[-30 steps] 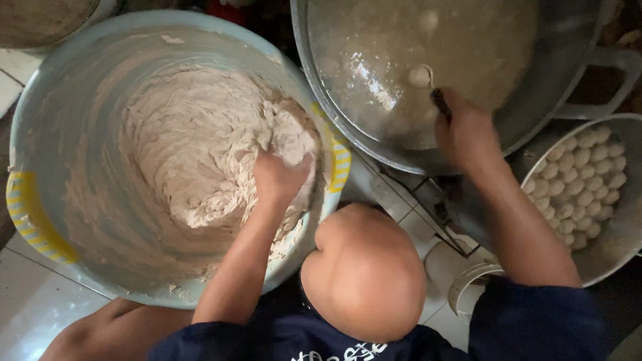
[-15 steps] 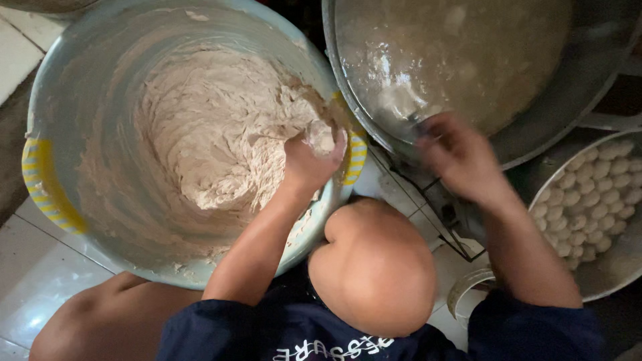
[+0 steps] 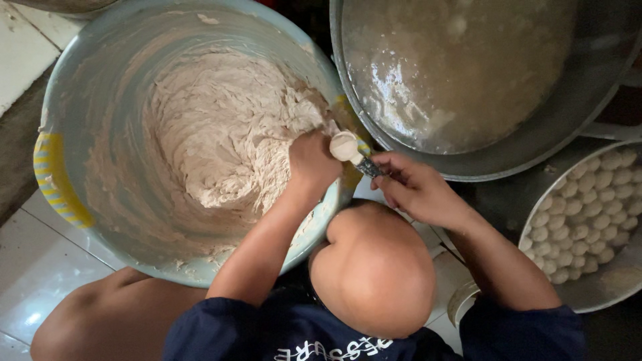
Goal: The person sits on the floor scooping dough by hand from a large basin, using a small scoop to portion pieces and dipping the scoop in a water basin, then rolls each piece between the hands into a ball and places it into a tray filled with similar dough balls.
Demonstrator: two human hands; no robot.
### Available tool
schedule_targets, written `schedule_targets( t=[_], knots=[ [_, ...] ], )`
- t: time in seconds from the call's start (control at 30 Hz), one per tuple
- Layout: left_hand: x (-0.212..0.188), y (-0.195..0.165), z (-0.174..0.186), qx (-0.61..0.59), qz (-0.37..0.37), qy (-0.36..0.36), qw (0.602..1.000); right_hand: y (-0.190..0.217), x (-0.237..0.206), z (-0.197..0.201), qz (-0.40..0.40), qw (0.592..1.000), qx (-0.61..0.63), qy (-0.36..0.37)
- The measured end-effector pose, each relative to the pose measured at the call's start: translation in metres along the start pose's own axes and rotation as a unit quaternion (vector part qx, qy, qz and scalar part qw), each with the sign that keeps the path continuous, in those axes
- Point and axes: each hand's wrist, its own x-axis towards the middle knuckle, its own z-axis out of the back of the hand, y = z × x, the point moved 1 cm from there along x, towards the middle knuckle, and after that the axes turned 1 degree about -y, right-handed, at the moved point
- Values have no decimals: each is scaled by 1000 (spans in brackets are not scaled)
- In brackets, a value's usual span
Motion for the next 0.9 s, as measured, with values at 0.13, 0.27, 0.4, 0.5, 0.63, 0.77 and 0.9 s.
schedule_targets(
  t=[0.13,0.27,0.4,0.5,0.63,0.77,0.9],
  knots=[
    [8,9,10,107,-14,-5,994,-7,0,25,-5,995,-55,-80],
    [1,21,16,147,-34,-85,985,-6,0,64,24,922,-310,-233],
    [-7,30,12,125,38,-24,991,5,0,76,22,884,-377,-274],
    [-12,33,10,151,52,-10,987,26,-15,64,13,890,-357,-281],
    [-15,33,8,167,62,17,984,76,-43,18,135,949,-199,-202],
    [-17,32,5,173,98,98,975,140,-85,-28,232,968,-99,17],
    [-25,31,7,175,52,56,982,178,-106,-57,332,924,-59,178]
  ],
)
